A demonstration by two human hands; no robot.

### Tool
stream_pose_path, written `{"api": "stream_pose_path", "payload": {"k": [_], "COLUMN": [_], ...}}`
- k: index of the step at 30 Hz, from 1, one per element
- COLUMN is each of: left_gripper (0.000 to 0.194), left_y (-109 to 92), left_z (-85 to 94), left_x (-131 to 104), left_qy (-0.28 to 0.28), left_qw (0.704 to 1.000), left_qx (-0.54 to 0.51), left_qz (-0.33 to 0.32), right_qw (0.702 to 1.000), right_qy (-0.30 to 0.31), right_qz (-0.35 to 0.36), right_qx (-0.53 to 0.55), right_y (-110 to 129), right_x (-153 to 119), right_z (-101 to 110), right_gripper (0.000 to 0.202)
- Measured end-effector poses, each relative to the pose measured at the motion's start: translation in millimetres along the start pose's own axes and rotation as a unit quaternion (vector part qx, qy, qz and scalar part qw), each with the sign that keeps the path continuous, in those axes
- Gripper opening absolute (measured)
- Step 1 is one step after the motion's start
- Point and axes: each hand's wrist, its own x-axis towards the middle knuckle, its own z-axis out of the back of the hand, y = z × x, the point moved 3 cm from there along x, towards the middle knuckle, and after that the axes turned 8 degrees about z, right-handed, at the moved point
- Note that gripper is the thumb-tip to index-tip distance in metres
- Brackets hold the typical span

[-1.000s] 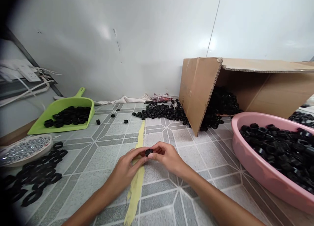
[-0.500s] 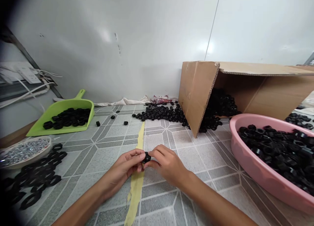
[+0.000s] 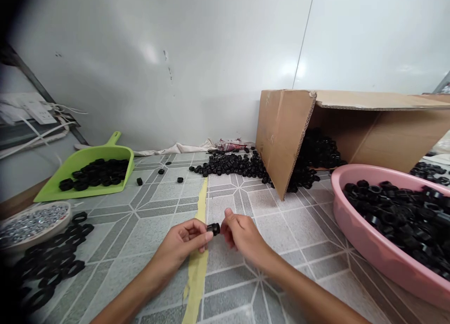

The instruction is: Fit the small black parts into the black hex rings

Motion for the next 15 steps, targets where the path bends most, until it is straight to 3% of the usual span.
{"api": "stream_pose_path", "payload": {"k": [3, 7, 10, 13, 15], "left_gripper": [0.036, 0.035, 0.035, 0.035, 0.036], "left_y": [1.2, 3.7, 6.9, 8.7, 9.5], "left_z": [2.8, 2.1, 0.9, 0.6, 0.1], "left_x": [1.5, 2.1, 2.0, 1.2, 0.7], "left_qy": [-0.032, -0.024, -0.024, -0.029, -0.027], "left_qw": [0.999, 0.999, 0.999, 0.999, 0.999], "left_qx": [-0.013, -0.011, -0.019, -0.013, -0.004], "left_qz": [0.0, 0.018, 0.033, 0.028, 0.027], "right_qw": [0.997, 0.997, 0.996, 0.998, 0.997], "right_qy": [0.033, 0.044, 0.001, 0.028, 0.057], "right_qz": [0.035, 0.062, 0.034, 0.047, 0.041], "right_qx": [0.063, -0.021, -0.084, -0.041, -0.019], "right_y": [3.7, 8.6, 7.3, 8.2, 7.4], "right_x": [5.4, 2.7, 0.7, 2.4, 3.8], "right_z": [3.8, 5.3, 7.2, 6.2, 5.4], "right_gripper": [0.04, 0.03, 0.052, 0.035, 0.035]}}
